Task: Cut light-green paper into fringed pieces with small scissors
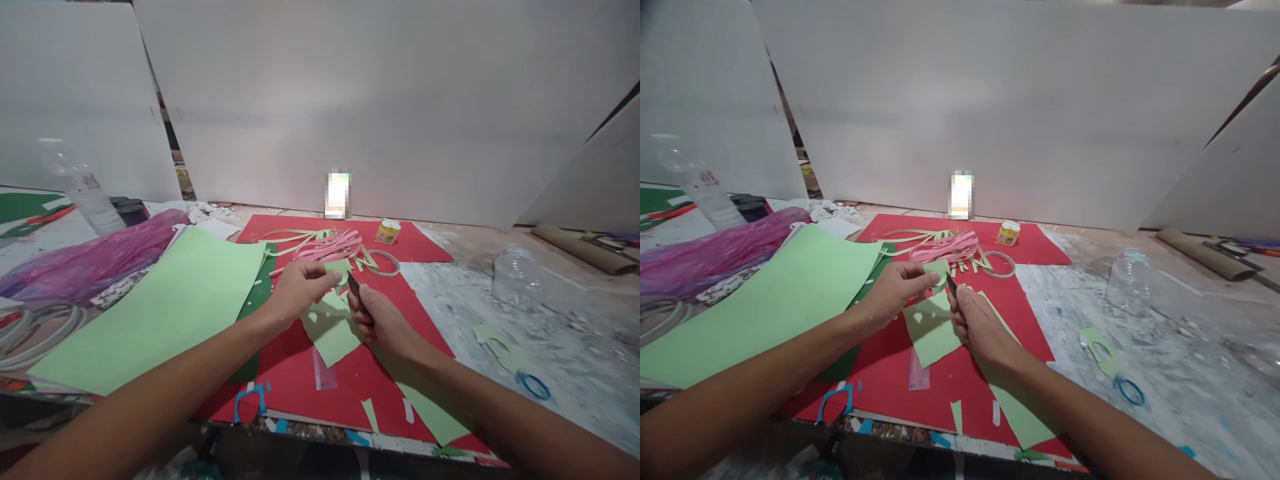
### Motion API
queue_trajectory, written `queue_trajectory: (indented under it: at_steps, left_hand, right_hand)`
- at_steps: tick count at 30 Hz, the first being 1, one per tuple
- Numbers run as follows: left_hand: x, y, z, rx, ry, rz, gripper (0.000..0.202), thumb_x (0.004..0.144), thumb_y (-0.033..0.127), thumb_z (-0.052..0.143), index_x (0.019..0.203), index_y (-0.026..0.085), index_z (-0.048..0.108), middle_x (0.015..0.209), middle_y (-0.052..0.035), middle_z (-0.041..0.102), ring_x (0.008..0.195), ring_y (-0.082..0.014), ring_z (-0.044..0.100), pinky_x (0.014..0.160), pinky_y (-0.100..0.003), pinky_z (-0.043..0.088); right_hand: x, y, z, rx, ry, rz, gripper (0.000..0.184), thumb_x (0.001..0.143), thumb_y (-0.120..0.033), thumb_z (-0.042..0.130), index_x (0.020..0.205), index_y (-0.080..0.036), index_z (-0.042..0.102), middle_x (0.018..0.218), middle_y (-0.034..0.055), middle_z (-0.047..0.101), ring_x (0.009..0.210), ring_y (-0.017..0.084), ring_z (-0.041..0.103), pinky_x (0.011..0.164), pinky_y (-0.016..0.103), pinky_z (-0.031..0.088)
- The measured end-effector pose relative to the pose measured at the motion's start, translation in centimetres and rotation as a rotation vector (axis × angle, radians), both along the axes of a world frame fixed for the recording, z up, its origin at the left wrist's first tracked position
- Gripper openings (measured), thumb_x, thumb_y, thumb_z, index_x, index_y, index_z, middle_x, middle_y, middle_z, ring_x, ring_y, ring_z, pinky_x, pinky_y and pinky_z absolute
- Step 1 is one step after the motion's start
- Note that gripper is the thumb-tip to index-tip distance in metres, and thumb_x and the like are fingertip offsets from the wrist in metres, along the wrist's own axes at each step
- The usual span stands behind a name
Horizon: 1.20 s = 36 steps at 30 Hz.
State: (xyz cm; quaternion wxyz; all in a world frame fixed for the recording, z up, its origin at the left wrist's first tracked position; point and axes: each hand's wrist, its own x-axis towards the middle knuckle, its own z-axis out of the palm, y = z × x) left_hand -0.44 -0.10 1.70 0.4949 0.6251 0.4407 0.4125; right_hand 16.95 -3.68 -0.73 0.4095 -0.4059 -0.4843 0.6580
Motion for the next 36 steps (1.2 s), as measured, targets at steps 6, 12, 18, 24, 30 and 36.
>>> queue_trajectory:
  at_steps: [6,12,18,24,30,36]
  left_hand:
    - [-0.1,0.06,-0.04,0.012,0.009,0.001,0.034,0.078,0.046,0.065,0.062,0.016,0.06,0.054,0.0026,0.046,0.05,-0.0082,0.038,0.048,-0.024,0.027]
    - [-0.08,0.08,-0.1,0.009,0.037,-0.004,0.037,0.078,0.048,0.065,0.06,0.016,0.058,0.051,0.0032,0.045,0.048,-0.0087,0.037,0.048,-0.025,0.027]
    - [-0.05,-0.04,0.1,0.023,0.052,-0.013,0.034,0.077,0.047,0.065,0.061,0.017,0.061,0.052,0.0024,0.048,0.05,-0.0099,0.043,0.05,-0.026,0.03]
    - [-0.03,-0.04,0.07,0.024,0.081,-0.012,0.037,0.077,0.046,0.066,0.055,0.018,0.055,0.05,0.0017,0.048,0.049,-0.0105,0.043,0.051,-0.028,0.031]
    - [-0.07,-0.05,0.21,0.016,0.042,-0.027,0.032,0.078,0.043,0.065,0.06,0.018,0.058,0.051,0.0026,0.047,0.049,-0.0093,0.043,0.049,-0.025,0.029]
    - [0.02,-0.05,0.44,0.006,-0.046,-0.043,0.026,0.079,0.04,0.064,0.066,0.018,0.06,0.055,0.0032,0.05,0.048,-0.0085,0.045,0.049,-0.024,0.036]
  right_hand:
    - [-0.08,0.02,0.12,-0.001,-0.001,0.015,0.044,0.092,-0.059,0.041,0.073,-0.02,0.038,0.061,-0.0074,0.022,0.05,0.008,0.016,0.045,0.023,0.013]
    - [-0.06,0.04,-0.07,0.019,-0.001,0.012,0.043,0.092,-0.06,0.039,0.074,-0.02,0.039,0.062,-0.007,0.023,0.05,0.008,0.017,0.045,0.023,0.014]
    - [0.12,0.22,0.05,0.01,0.001,0.046,0.045,0.089,-0.061,0.044,0.072,-0.021,0.037,0.06,-0.0076,0.023,0.049,0.008,0.016,0.045,0.023,0.014]
    - [-0.11,-0.02,-0.14,0.029,0.004,-0.001,0.044,0.092,-0.06,0.04,0.073,-0.021,0.037,0.062,-0.0069,0.022,0.051,0.009,0.015,0.046,0.024,0.013]
    - [0.09,0.2,0.37,0.029,-0.017,0.059,0.047,0.087,-0.063,0.045,0.07,-0.021,0.036,0.059,-0.0079,0.022,0.048,0.008,0.015,0.043,0.023,0.015]
    - [0.27,0.53,0.3,0.014,-0.039,0.065,0.047,0.086,-0.065,0.045,0.07,-0.021,0.037,0.058,-0.0078,0.026,0.047,0.007,0.017,0.042,0.022,0.018]
